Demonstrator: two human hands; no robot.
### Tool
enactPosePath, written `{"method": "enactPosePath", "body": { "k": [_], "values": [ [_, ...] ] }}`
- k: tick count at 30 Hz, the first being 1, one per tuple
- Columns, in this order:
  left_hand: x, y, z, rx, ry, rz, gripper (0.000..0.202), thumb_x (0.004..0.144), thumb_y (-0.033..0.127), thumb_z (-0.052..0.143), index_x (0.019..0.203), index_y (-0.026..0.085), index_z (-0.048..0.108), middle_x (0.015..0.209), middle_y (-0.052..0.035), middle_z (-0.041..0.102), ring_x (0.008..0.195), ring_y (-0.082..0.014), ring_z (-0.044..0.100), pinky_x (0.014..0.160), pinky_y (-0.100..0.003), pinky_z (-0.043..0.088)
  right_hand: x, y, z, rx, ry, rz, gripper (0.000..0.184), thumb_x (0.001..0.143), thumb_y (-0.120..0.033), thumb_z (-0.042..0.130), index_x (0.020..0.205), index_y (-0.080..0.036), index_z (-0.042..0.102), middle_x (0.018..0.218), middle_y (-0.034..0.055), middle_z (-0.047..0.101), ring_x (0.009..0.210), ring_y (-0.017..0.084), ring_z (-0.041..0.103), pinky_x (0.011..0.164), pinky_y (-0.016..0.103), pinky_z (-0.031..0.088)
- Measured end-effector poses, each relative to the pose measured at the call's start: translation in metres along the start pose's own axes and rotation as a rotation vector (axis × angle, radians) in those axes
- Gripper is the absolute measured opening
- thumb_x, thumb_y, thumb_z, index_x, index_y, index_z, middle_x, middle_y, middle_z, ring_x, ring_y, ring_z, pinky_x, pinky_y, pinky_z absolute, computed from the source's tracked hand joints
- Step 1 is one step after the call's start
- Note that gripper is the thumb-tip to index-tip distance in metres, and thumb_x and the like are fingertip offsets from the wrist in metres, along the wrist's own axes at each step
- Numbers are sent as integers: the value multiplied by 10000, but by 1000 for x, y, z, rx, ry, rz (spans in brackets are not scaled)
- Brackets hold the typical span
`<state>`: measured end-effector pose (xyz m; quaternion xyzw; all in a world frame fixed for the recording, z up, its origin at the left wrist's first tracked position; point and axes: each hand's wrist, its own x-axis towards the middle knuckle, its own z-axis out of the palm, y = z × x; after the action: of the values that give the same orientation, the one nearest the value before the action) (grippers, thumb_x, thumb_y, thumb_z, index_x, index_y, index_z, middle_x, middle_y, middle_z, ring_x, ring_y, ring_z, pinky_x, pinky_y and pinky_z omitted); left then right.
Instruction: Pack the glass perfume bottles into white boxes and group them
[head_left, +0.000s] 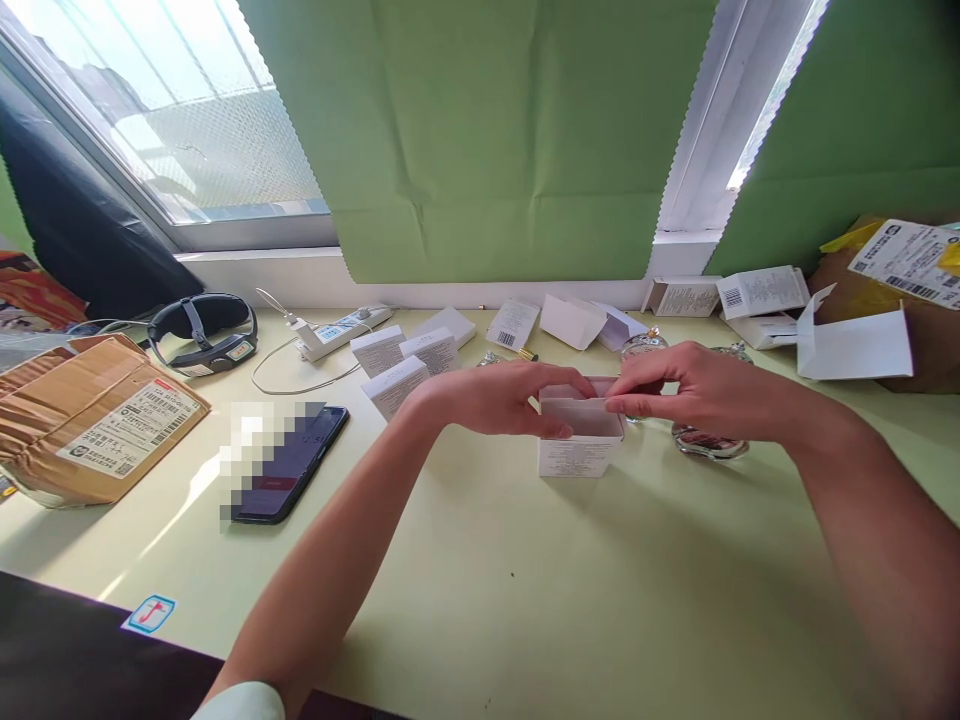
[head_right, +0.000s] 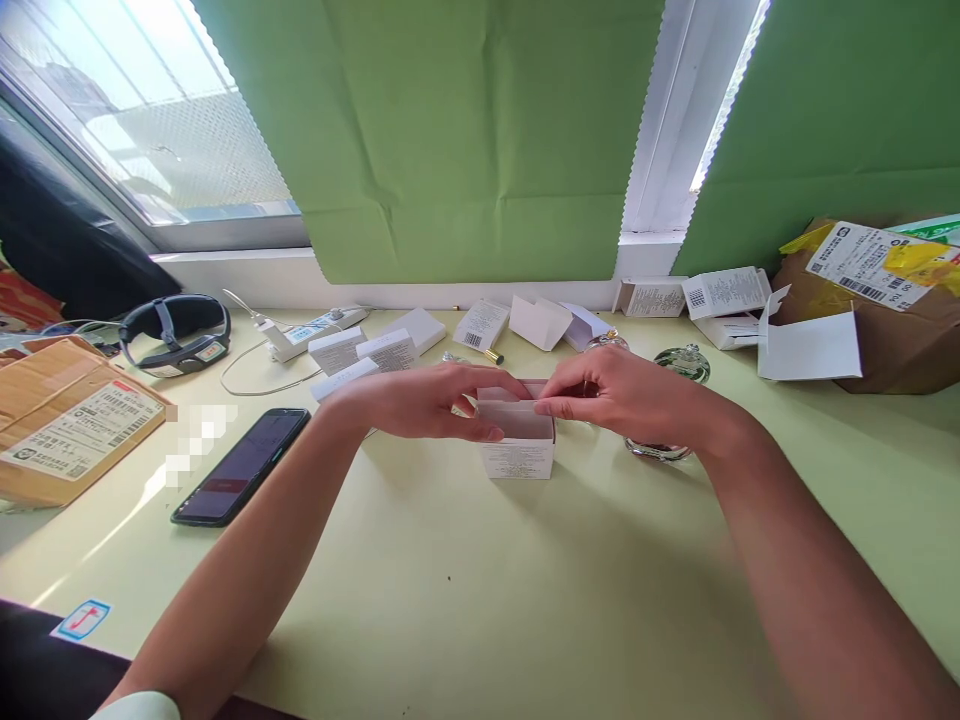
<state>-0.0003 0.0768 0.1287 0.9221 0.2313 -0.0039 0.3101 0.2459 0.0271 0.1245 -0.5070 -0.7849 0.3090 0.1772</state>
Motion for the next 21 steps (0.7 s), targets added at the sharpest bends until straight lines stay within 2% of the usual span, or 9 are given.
{"method": "enactPosePath", "body": {
  "k": [3,7,9,12,17,21],
  "values": [
    [-3,9,2,72,-9,13,423,929,328,554,1344,281,488,1058,-29,666,858,-141,606,713,-235,425,-4,2,-5,-55,-185,27,336,834,-572,582,958,-297,730,852,14,646,658,169,530,537,299,355],
    [-8,24,6,206,-36,-34,324,920,318,557,1239,267,541,932,-2,653,780,-138,591,663,-233,389,-7,8,-4,-51,-235,98,336,751,-560,681,897,-279,568,847,-1,617,715,188,538,583,294,406],
    [-9,29,8,255,-40,-50,287,913,309,562,1193,249,543,917,-2,641,760,-137,582,651,-234,378,-9,9,0,-26,-249,126,390,733,-559,701,885,-279,476,865,-8,607,734,194,541,605,302,428],
    [-10,34,12,287,-32,-61,250,908,291,561,1147,227,529,940,-13,630,762,-137,571,633,-234,366,-11,8,5,-3,-294,150,434,732,-557,702,919,-296,411,890,-19,606,734,198,547,618,316,449],
    [-13,37,16,286,-35,-17,285,913,246,556,1195,240,516,1031,-19,629,829,-138,590,660,-233,375,-14,5,7,-18,-278,190,461,745,-538,698,999,-312,387,885,-18,663,721,214,601,594,318,451],
    [-14,38,20,306,-11,3,381,932,249,535,1306,276,469,1113,-33,627,877,-151,616,689,-240,385,-14,3,6,-42,-305,154,449,794,-571,639,1123,-327,455,981,0,700,822,232,658,661,321,470]
  ]
}}
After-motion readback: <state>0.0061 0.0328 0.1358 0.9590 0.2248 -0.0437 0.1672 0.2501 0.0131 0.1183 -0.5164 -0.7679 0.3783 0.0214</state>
